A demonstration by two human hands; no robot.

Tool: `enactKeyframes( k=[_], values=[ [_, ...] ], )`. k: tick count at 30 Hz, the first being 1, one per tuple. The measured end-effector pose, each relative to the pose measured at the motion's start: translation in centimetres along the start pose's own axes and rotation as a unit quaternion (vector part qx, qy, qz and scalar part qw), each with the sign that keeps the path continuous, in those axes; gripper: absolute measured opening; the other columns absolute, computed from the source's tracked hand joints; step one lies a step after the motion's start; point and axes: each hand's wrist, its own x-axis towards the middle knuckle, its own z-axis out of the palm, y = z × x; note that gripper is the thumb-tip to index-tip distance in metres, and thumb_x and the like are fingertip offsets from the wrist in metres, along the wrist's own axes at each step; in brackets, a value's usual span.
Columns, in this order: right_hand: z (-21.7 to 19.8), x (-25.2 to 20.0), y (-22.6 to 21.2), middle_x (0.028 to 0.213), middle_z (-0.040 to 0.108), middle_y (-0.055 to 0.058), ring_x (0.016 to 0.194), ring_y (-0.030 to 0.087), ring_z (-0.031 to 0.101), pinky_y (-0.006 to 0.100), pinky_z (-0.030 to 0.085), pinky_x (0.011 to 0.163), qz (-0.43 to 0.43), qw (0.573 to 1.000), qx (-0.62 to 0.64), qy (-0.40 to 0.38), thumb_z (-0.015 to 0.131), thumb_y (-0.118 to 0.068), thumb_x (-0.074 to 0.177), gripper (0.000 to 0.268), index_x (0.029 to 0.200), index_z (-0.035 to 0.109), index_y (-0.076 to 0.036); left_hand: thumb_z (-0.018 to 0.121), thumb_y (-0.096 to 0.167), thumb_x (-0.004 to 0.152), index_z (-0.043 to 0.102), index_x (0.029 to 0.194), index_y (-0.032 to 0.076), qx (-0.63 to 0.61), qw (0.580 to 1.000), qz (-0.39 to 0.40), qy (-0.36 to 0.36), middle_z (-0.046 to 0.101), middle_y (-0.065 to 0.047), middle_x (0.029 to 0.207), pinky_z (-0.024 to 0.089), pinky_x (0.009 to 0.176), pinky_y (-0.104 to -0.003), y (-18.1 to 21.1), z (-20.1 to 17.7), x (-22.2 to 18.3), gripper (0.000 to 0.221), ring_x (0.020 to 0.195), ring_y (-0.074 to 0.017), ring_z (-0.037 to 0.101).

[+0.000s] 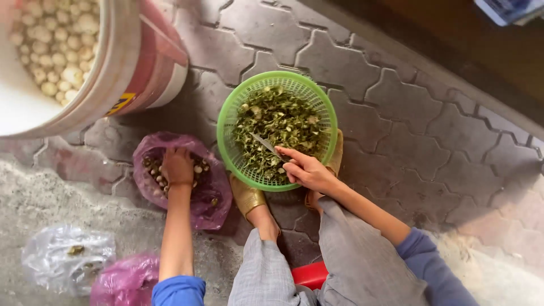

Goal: Peeling small pickled onions using a small knife and sorting them into a bucket and basket.

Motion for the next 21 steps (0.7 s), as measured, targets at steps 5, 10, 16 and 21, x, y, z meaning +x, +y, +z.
enactKeyframes(
  k=[5,10,16,21],
  values=[
    [-0.8,-0.4,0.7,0.063,0.069,0.007,0.048,0.011,0.057,0.019,0.044,0.040,-0.015,1.000,-0.004,-0.006,0.053,-0.013,0.105,0.054,0.158,0.043,-0.020,0.067,0.028,0.102,0.069,0.114,0.024,0.133,0.991,0.012,-0.008,0.063,0.002,0.113,0.053,0.095,-0.032,-1.6,1.9,-3.1,0.013,0.107,-0.0195,0.067],
    [-1.5,-1.1,0.6,0.062,0.068,0.008,0.047,0.011,0.056,0.019,0.044,0.040,-0.036,0.999,0.018,-0.014,0.052,-0.012,0.105,0.053,0.157,0.044,-0.017,0.064,0.031,0.103,0.069,0.120,0.019,0.134,0.990,-0.001,-0.045,0.064,-0.004,0.114,0.053,0.093,-0.034,0.6,-0.3,-2.9,0.021,0.106,-0.0231,0.068],
    [-2.0,-1.2,1.0,0.062,0.068,0.008,0.046,0.010,0.055,0.018,0.044,0.039,-0.050,0.998,0.035,-0.003,0.052,-0.012,0.105,0.048,0.153,0.051,-0.016,0.064,0.033,0.100,0.072,0.121,0.018,0.147,0.982,-0.037,-0.110,0.063,-0.007,0.119,0.058,0.083,-0.038,1.3,-0.3,-1.5,0.027,0.101,-0.0282,0.070],
    [-2.5,-1.0,2.0,0.062,0.069,0.009,0.045,0.010,0.058,0.018,0.046,0.037,-0.050,0.999,0.018,0.000,0.051,-0.012,0.105,0.052,0.156,0.046,-0.019,0.069,0.034,0.101,0.068,0.125,0.018,0.064,0.990,-0.100,-0.080,0.069,-0.007,0.114,0.059,0.079,-0.040,4.2,-4.8,-4.4,0.029,0.099,-0.0264,0.073]
  ],
)
